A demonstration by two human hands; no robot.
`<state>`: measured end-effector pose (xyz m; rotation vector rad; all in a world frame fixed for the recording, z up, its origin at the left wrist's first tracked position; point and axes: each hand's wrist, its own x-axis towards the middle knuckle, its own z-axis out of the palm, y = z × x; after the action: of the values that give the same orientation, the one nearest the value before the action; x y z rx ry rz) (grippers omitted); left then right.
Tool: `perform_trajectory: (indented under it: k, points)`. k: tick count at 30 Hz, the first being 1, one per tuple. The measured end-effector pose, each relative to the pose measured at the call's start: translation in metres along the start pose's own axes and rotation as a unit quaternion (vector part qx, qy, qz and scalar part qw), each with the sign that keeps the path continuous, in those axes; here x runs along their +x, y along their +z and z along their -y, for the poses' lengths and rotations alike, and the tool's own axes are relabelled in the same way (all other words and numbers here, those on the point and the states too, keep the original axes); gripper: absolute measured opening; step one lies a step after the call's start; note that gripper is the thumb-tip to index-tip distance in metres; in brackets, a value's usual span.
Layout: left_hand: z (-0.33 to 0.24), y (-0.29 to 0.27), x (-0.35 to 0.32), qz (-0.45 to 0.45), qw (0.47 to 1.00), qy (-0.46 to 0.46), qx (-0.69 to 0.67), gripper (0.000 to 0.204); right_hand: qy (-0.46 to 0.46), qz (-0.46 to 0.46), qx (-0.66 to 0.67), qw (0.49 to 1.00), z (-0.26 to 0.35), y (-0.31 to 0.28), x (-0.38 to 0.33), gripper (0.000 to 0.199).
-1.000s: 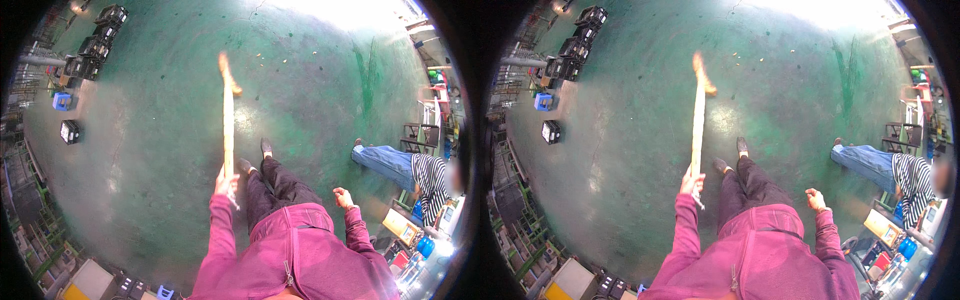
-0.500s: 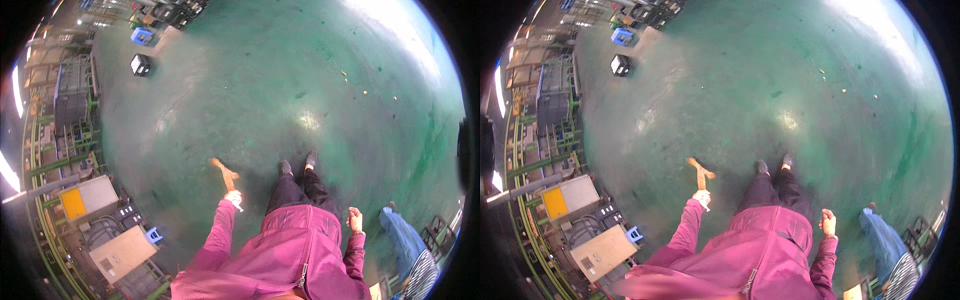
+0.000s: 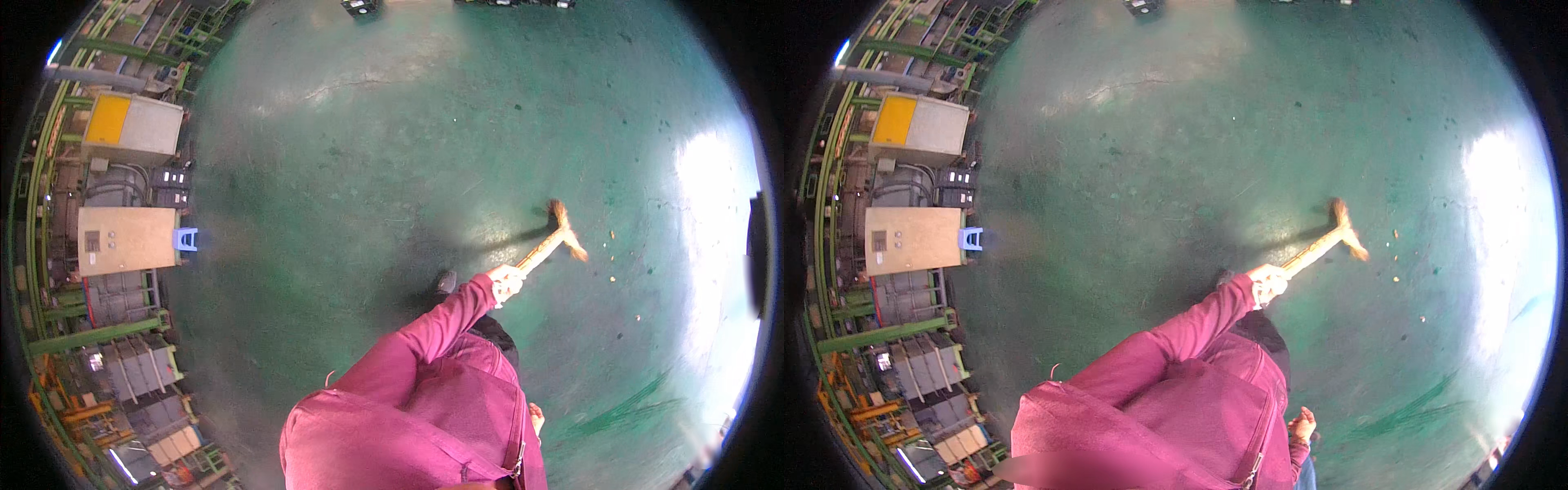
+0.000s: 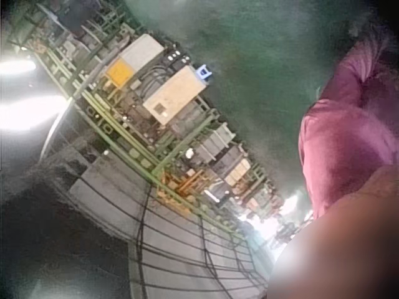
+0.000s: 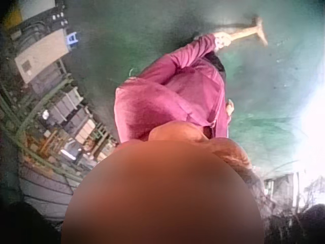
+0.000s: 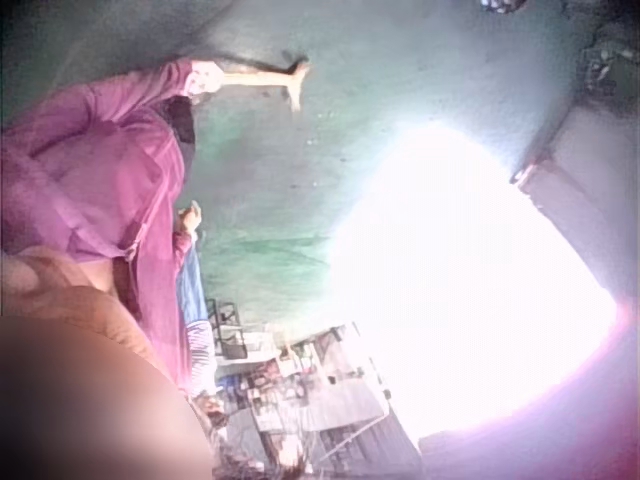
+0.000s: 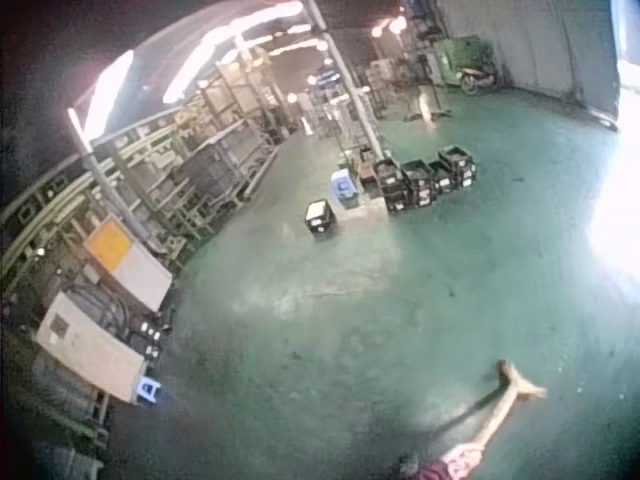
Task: The person sweeps a green-painted floor with a long-handled broom, moving debris across the surface and around furniture. The camera wearer walks around tables and chairs while sweeping, and another person is present nearby.
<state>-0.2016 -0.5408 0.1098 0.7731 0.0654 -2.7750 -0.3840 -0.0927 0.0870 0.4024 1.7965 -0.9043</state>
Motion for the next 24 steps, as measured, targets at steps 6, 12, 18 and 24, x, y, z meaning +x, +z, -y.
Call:
perform_trajectory:
  k: [6, 12, 18, 24]
  points:
    - [-0.036, -0.007, -0.164, -0.060, 0.958, 0.205, 0.192, 0.036, -0.028, 0.022, -0.205, 0.978, 0.060, 0.015, 0.048, 0.020]
    - [-0.111, -0.055, -0.257, -0.342, 0.935, 0.096, -0.020, 0.023, -0.181, 0.057, -0.066, 0.980, 0.167, 0.084, 0.063, 0.024]
    - [-0.311, -0.143, -0.214, -0.496, 0.836, 0.156, 0.172, 0.026, -0.127, 0.006, -0.088, 0.988, 0.207, 0.164, 0.051, 0.019]
    - [-0.467, -0.197, -0.094, -0.412, 0.879, -0.063, 0.231, 0.027, 0.041, -0.051, -0.204, 0.977, 0.177, 0.200, -0.013, 0.019]
